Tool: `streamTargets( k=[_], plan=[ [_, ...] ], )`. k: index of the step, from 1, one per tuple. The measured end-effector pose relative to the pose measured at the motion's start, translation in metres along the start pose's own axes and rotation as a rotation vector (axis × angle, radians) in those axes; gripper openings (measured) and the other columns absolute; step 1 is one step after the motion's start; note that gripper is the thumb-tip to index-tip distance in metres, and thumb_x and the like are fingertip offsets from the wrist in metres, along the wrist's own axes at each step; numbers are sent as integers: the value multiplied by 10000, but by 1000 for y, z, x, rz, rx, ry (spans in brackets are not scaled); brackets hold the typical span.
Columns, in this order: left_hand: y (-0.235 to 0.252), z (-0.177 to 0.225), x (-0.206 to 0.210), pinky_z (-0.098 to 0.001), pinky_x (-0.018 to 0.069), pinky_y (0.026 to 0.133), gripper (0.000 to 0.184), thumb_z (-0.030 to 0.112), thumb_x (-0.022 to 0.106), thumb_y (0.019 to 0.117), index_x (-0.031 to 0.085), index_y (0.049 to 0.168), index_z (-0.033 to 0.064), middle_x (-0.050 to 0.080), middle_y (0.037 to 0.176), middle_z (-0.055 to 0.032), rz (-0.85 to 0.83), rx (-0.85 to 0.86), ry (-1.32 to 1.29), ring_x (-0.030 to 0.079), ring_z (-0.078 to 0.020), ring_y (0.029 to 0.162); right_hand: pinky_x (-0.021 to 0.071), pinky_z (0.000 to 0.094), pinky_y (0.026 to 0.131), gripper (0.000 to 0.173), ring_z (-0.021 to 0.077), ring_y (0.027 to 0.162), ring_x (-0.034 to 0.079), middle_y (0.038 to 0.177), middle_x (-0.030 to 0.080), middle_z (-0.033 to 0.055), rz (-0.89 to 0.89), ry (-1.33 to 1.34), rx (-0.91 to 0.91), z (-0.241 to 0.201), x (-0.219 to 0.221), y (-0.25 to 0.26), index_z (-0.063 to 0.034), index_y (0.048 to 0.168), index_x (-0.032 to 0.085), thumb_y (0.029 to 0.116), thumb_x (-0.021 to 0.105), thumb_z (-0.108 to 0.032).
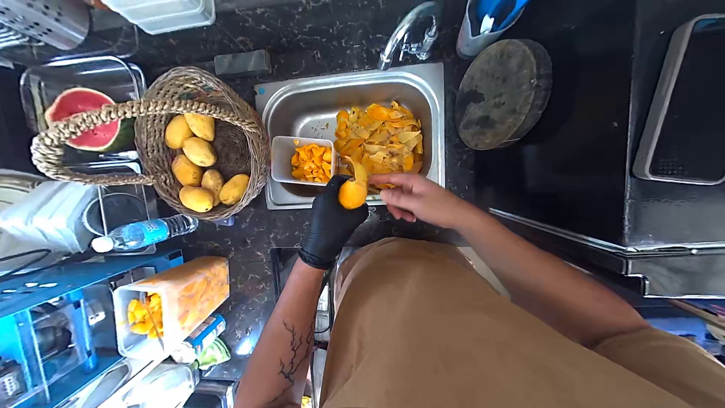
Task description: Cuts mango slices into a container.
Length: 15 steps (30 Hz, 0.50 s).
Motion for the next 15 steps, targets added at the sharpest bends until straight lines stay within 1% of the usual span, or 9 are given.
streamTargets(
  k=[2,3,4,5,6,8,9,11,15],
  plan=[
    [-1,1,-2,-445,613,724,531,209,846,743,648,1235,178,720,989,-32,53,31,137,704,-150,840,551,382,607,521,150,645,599,816,651,27,99,-324,-34,-7,8,-4,-328,1565,433,1061,556,-380],
    [-2,2,-2,-462,609,741,522,239,846,750,657,1233,183,722,1000,-32,81,44,194,705,-158,856,571,424,663,536,156,701,629,875,678,18,153,-434,-47,-10,10,-5,-351,1571,421,1056,553,-416],
    [-2,4,-2,-475,603,771,506,272,842,760,664,1224,181,718,1026,-37,113,62,243,702,-169,889,585,453,725,519,163,780,665,978,712,14,196,-504,-69,-13,10,-6,-350,1563,436,1061,536,-433],
    [-3,6,-2,-490,595,805,499,305,842,770,666,1219,172,709,1058,-51,145,79,289,695,-191,932,596,479,815,490,169,902,707,1136,732,4,220,-562,-84,-16,11,-7,-348,1554,452,1075,499,-439],
    [-4,8,-1,-506,582,834,494,328,840,781,668,1211,157,697,1085,-71,184,96,337,684,-222,972,595,491,846,460,176,957,717,1194,729,0,247,-604,-104,-18,13,-8,-342,1538,479,1087,467,-433],
    [-7,11,-2,-507,570,846,467,348,825,796,679,1186,138,692,1091,-99,276,118,424,677,-260,998,598,488,818,431,179,937,717,1156,733,0,271,-672,-127,-22,16,-9,-345,1521,499,1098,442,-409],
    [-8,10,-3,-506,569,844,452,345,819,801,687,1177,132,693,1085,-110,315,126,458,678,-271,997,600,489,820,441,182,940,721,1162,733,-2,247,-693,-106,-22,19,-9,-363,1535,473,1098,443,-411],
    [-9,9,-4,-508,568,873,450,332,828,795,692,1171,124,699,1096,-117,358,153,500,680,-279,1021,584,493,749,470,195,846,696,1068,727,11,204,-680,-33,-22,22,-9,-406,1557,421,1090,451,-440],
    [-12,10,-9,-514,558,865,428,314,822,782,687,1117,84,696,1060,-133,419,202,574,674,-310,1010,589,506,770,437,205,889,715,1106,741,6,273,-724,-39,-26,29,-10,-406,1539,457,1103,425,-413]
  ],
)
Point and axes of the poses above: each hand's wrist, its own y-axis towards the middle knuckle, its own x-axis out of the palm, z = x × y, the point moved 8 cm from there along y, towards the middle knuckle
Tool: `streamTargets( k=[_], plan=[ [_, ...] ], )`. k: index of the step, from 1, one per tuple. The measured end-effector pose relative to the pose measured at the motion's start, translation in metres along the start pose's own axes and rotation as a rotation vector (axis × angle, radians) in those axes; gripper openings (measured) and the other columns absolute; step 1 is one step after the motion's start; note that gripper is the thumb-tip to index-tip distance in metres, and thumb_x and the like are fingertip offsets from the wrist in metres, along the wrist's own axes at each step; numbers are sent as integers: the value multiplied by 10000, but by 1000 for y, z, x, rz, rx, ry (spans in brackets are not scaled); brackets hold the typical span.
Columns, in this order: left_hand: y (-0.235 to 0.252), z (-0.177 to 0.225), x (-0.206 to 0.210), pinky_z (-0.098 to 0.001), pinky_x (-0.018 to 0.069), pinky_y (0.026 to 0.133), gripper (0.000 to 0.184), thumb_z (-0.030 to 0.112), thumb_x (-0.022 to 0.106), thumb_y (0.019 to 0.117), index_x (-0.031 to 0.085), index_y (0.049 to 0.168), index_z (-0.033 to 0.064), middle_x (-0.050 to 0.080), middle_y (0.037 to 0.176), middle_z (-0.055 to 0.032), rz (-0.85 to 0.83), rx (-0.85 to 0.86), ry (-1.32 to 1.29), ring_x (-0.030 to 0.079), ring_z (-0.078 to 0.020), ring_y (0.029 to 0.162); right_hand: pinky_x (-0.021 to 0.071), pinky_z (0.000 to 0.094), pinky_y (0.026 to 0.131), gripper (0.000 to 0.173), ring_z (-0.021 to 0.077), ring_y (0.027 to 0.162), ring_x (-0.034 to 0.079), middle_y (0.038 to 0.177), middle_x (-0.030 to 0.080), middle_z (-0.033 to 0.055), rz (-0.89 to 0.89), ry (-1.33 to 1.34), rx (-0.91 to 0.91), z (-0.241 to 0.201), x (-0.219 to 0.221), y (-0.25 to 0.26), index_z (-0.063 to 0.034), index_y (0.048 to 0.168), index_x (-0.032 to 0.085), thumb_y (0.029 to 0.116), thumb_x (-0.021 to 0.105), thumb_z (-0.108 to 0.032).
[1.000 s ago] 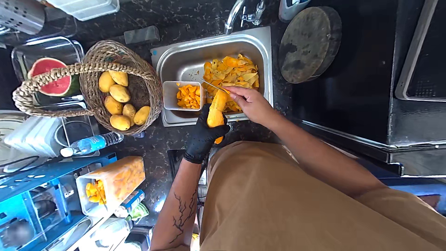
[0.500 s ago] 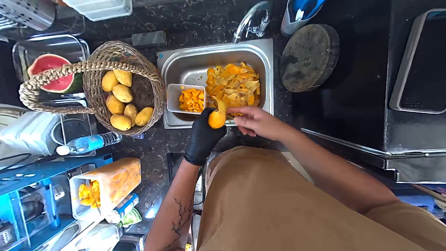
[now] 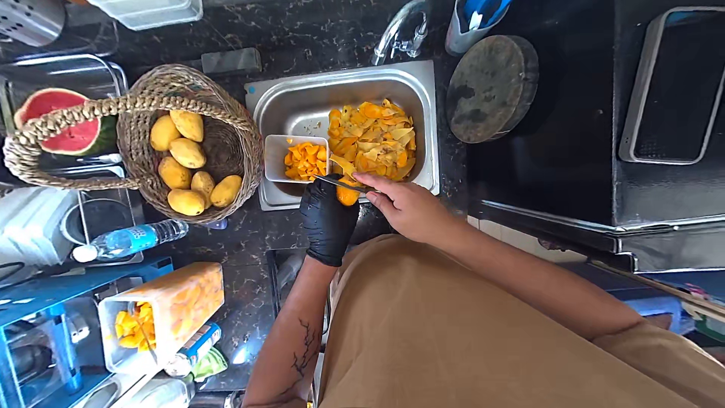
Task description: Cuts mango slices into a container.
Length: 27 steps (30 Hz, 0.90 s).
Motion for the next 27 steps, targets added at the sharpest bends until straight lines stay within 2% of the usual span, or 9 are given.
streamTargets(
  k=[2,5,8,9,13,14,17,20,27],
  plan=[
    [-1,-2,-1,-525,555,859,412,305,814,772,676,1070,57,688,1037,-147,20,7,1,672,-326,1006,588,502,779,420,209,913,719,1093,746,6,66,-31,7,-5,2,0,-394,1523,489,1110,410,-380],
    [-2,-7,2,-500,573,840,414,267,821,764,684,1108,82,700,1046,-115,7,-14,-174,686,-272,983,574,499,910,409,187,1065,702,1293,695,-1,14,170,69,1,4,4,-343,1511,507,1119,391,-364],
    [-3,-13,9,-414,606,826,432,174,838,752,664,1144,123,707,1051,-46,-80,-46,-481,696,-152,948,542,398,726,383,153,791,626,1120,686,37,50,381,95,17,8,17,-257,1456,574,1118,412,-337],
    [-3,-13,11,-385,606,834,434,148,836,748,662,1146,126,700,1065,-33,-114,-50,-583,689,-130,954,551,426,764,396,173,822,643,1155,693,56,60,383,119,27,10,23,-241,1469,563,1119,401,-334],
    [-2,-12,20,-356,605,683,524,86,773,839,547,1312,103,664,1059,-105,-343,-185,-1342,674,-201,854,559,587,824,602,347,886,690,1147,683,213,-15,272,370,86,21,38,-239,1645,237,1103,394,-449],
    [-1,-15,25,-369,599,659,536,128,729,882,507,1370,145,659,1054,-124,-405,-254,-1548,671,-222,829,557,609,838,647,377,917,694,1157,680,239,-43,275,423,89,22,36,-194,1634,249,1085,435,-482],
    [7,-29,35,-360,603,656,410,419,551,1013,538,1373,224,663,1023,-101,-435,-387,-1888,682,-217,815,574,444,579,414,238,601,627,788,631,112,49,330,354,51,11,23,-89,1258,630,1103,431,-417],
    [22,-39,41,-359,581,618,619,668,284,1026,613,1162,162,645,860,-61,-256,-603,-2027,658,-197,734,571,443,638,412,210,663,640,755,621,52,-12,218,186,-17,13,7,-113,1215,633,1118,341,-387],
    [41,-41,37,-361,569,602,637,674,228,1033,590,1045,150,624,776,-40,-46,-574,-2024,645,-186,681,570,460,807,375,274,905,700,924,676,118,-107,-111,153,-43,63,29,-63,1179,581,1121,309,-315]
  ],
)
Point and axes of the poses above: each hand's wrist, its own y-axis towards the middle knuckle, its own x-axis out of the palm, z = x × y, the point moved 8 cm from there along y, towards the middle knuckle
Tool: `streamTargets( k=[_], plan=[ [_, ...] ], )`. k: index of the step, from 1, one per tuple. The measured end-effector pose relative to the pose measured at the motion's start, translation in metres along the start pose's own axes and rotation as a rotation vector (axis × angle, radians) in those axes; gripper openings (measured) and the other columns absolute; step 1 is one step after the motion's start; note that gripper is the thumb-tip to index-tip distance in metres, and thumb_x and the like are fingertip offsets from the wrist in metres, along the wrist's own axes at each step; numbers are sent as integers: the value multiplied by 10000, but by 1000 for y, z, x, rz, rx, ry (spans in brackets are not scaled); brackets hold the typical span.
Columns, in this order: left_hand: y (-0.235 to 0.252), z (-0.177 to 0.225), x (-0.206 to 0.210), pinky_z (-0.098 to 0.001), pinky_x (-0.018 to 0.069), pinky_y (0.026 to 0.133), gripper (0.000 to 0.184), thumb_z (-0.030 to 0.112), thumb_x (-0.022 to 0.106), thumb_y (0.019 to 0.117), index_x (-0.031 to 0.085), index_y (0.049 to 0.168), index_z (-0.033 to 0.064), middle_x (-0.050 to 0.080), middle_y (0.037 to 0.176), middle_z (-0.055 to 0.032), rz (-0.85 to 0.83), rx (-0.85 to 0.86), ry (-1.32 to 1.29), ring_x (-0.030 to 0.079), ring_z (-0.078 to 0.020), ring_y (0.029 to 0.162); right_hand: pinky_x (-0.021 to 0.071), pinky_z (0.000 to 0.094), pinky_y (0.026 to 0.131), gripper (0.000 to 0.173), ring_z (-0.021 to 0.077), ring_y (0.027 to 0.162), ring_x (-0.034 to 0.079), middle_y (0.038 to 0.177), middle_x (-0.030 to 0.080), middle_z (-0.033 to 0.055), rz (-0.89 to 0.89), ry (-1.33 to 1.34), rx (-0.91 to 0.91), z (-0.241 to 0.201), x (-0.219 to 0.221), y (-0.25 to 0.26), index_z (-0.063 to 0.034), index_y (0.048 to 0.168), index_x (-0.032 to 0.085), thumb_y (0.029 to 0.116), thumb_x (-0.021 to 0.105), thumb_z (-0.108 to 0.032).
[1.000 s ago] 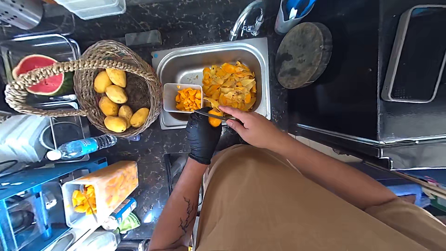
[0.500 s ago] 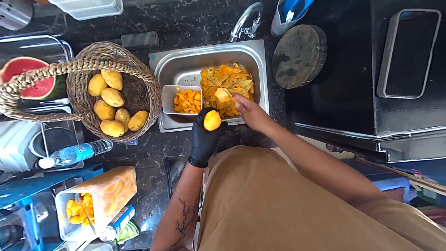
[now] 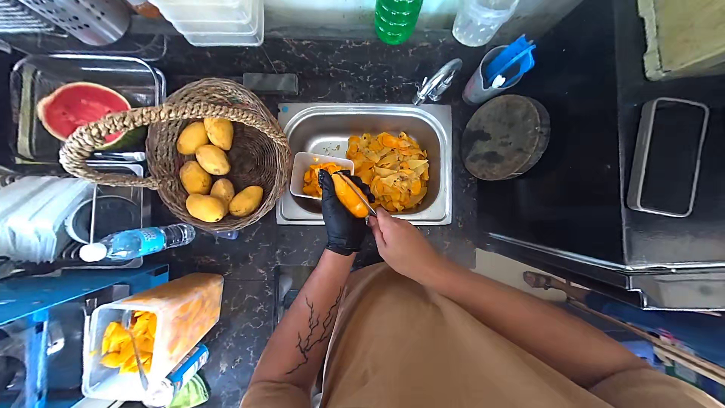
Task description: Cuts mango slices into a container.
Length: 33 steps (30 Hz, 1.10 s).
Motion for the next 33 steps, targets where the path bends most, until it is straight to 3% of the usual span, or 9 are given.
streamTargets(
  k=[3,6,8,11,17,25,28,30,33],
  plan=[
    [3,-1,-11,-371,577,598,617,652,237,1044,595,1051,149,632,802,-53,-7,-47,30,649,-197,684,563,461,849,381,269,949,696,969,679,123,-36,26,14,2,9,8,-63,1199,580,1125,305,-316],
    [12,7,-34,-375,594,707,442,534,371,1063,595,1235,194,677,1063,-79,-6,-208,31,686,-218,895,553,429,794,408,226,866,664,918,653,86,-16,74,3,-2,0,2,-91,1179,608,1124,303,-356],
    [15,15,-38,-414,606,739,429,451,357,1069,618,1208,140,684,1168,-138,-83,-305,-54,697,-278,992,550,438,758,432,231,828,655,886,642,85,-59,44,-45,-6,5,2,-91,1187,610,1123,287,-371],
    [12,9,-35,-479,596,723,619,532,214,1067,637,1123,83,691,1081,-184,-193,-391,-88,691,-342,953,558,487,806,451,279,892,683,924,661,117,-183,-45,-55,-3,29,10,-77,1207,583,1127,255,-376],
    [9,14,-51,-525,571,864,719,607,190,1049,644,1157,60,687,1107,-215,-176,-411,-111,679,-362,1029,562,471,790,410,263,872,682,907,662,107,-130,-36,-66,-3,30,23,-84,1185,596,1123,287,-348],
    [10,27,-52,-448,596,846,718,607,219,1054,644,1255,63,710,1096,-164,-112,-368,-109,703,-278,996,554,488,761,393,263,814,666,841,640,103,-139,11,-60,-6,23,48,-76,1134,614,1120,348,-365],
    [23,30,-76,-470,597,769,508,496,331,1055,605,1213,98,677,1050,-136,45,-340,-168,686,-275,919,538,445,686,446,211,696,604,788,597,66,-125,251,-18,-3,17,53,-143,1237,653,1114,338,-435],
    [33,34,-95,-401,576,637,375,430,384,1041,598,1151,142,651,949,-80,214,-275,-145,660,-221,790,548,449,766,506,179,810,648,911,674,34,-126,269,-16,-5,18,55,-244,1348,667,1104,306,-502],
    [45,4,-151,-375,566,664,353,516,457,1001,622,1153,244,665,959,-35,203,-260,-222,661,-189,808,525,505,1007,486,144,1177,667,1279,714,-41,-110,73,-55,-13,22,56,-321,1401,647,1092,335,-530]
  ],
)
Point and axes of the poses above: each hand's wrist, its own y-axis towards the middle knuckle, its own x-axis out of the palm, z = x × y, the point moved 8 cm from there along y, towards the middle knuckle
